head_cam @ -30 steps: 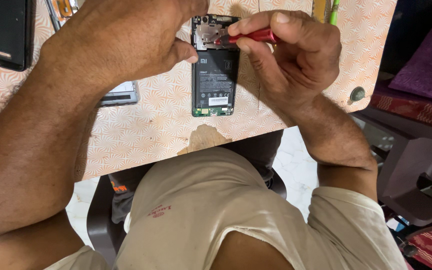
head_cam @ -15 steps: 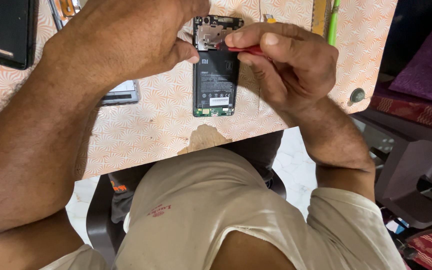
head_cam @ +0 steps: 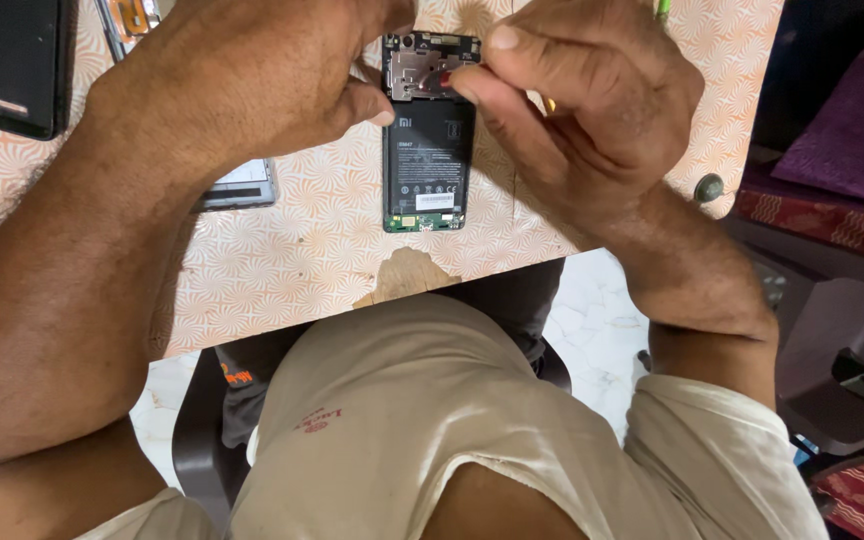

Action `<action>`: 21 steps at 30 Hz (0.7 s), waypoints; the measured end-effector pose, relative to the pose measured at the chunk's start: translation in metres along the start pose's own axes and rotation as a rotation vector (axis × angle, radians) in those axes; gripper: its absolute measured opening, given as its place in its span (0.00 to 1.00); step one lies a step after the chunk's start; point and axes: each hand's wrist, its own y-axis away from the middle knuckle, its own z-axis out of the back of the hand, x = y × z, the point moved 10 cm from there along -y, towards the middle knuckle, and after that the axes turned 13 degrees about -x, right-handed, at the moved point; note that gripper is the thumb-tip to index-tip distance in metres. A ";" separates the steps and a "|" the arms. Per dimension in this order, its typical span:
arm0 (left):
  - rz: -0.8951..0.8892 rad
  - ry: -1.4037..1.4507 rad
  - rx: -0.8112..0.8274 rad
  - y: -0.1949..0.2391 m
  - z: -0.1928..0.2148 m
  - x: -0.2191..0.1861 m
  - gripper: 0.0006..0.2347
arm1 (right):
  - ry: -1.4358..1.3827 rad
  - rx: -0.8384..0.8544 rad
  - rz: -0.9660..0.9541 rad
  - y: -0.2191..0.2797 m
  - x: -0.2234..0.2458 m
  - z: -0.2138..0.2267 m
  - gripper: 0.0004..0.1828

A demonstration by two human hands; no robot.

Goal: The person uses a red screwdriver and a yellow plastic tool to pry open and disassemble a smartphone. They remove screws and carefully lift internal components, including the battery, from the device's chassis.

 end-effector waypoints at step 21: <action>0.000 0.007 0.039 -0.001 -0.005 0.004 0.15 | -0.176 0.006 -0.018 -0.004 0.005 -0.009 0.19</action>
